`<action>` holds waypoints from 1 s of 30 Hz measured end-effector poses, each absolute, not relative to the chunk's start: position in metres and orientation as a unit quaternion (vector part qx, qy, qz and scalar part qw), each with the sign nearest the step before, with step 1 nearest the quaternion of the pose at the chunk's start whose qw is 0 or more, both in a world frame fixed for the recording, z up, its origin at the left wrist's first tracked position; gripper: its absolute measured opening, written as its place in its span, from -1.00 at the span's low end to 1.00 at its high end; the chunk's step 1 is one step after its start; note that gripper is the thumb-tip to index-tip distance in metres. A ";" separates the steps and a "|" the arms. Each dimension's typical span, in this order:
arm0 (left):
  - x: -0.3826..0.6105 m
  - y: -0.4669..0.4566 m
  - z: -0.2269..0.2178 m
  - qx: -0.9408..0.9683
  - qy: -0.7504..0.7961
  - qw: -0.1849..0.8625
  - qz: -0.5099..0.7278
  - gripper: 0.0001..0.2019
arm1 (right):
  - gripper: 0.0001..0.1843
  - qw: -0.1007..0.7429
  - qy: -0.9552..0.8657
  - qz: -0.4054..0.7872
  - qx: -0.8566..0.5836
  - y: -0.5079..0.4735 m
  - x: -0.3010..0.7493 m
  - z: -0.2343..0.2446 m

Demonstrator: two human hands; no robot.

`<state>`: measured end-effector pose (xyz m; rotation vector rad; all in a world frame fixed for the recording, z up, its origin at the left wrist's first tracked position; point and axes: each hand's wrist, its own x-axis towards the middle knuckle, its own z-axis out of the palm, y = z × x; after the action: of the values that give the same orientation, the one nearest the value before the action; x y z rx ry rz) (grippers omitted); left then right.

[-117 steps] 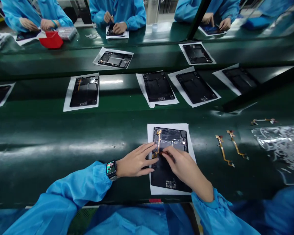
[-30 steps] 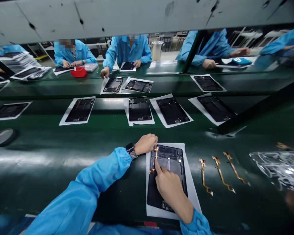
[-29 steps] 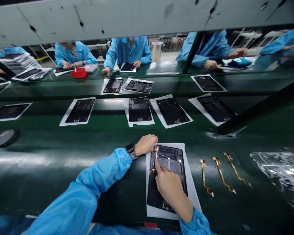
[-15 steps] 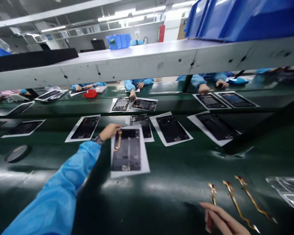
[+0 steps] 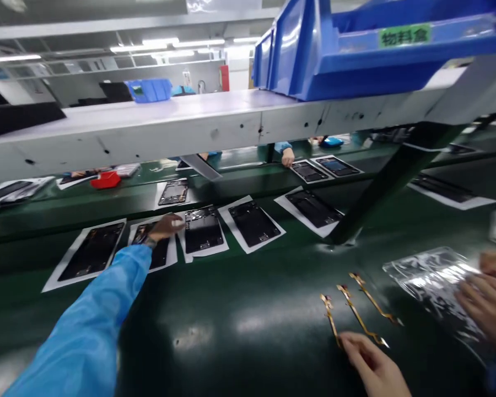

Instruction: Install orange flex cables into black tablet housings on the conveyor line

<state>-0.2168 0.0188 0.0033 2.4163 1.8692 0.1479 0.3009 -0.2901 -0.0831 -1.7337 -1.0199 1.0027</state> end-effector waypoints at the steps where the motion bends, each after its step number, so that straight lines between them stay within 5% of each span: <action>1: -0.200 0.011 -0.007 0.811 0.583 0.048 0.026 -0.65 | -0.52 0.424 -0.445 0.359 -0.702 -0.282 0.304 -0.079; 9: -0.136 -0.055 -0.037 0.852 0.518 -0.001 -0.072 -0.71 | -0.67 0.280 -0.586 0.200 -0.734 -0.212 0.319 -0.076; 15: -0.138 -0.071 -0.028 0.839 0.529 -0.035 -0.122 -0.71 | -0.78 0.274 -0.600 0.208 -0.723 -0.202 0.319 -0.089; 24: -0.133 -0.064 -0.001 0.835 0.531 -0.054 -0.138 -0.79 | -0.63 0.402 -0.567 0.333 -0.637 -0.207 0.314 -0.079; 30: -0.090 -0.147 0.025 0.872 0.472 -0.055 -0.118 -0.83 | -0.52 0.440 -0.540 0.359 -0.621 -0.228 0.325 -0.071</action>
<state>-0.0895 -0.1473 0.0255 2.8404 1.5370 -0.3843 0.3248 -0.2276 -0.0705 -1.5430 -1.3401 0.8928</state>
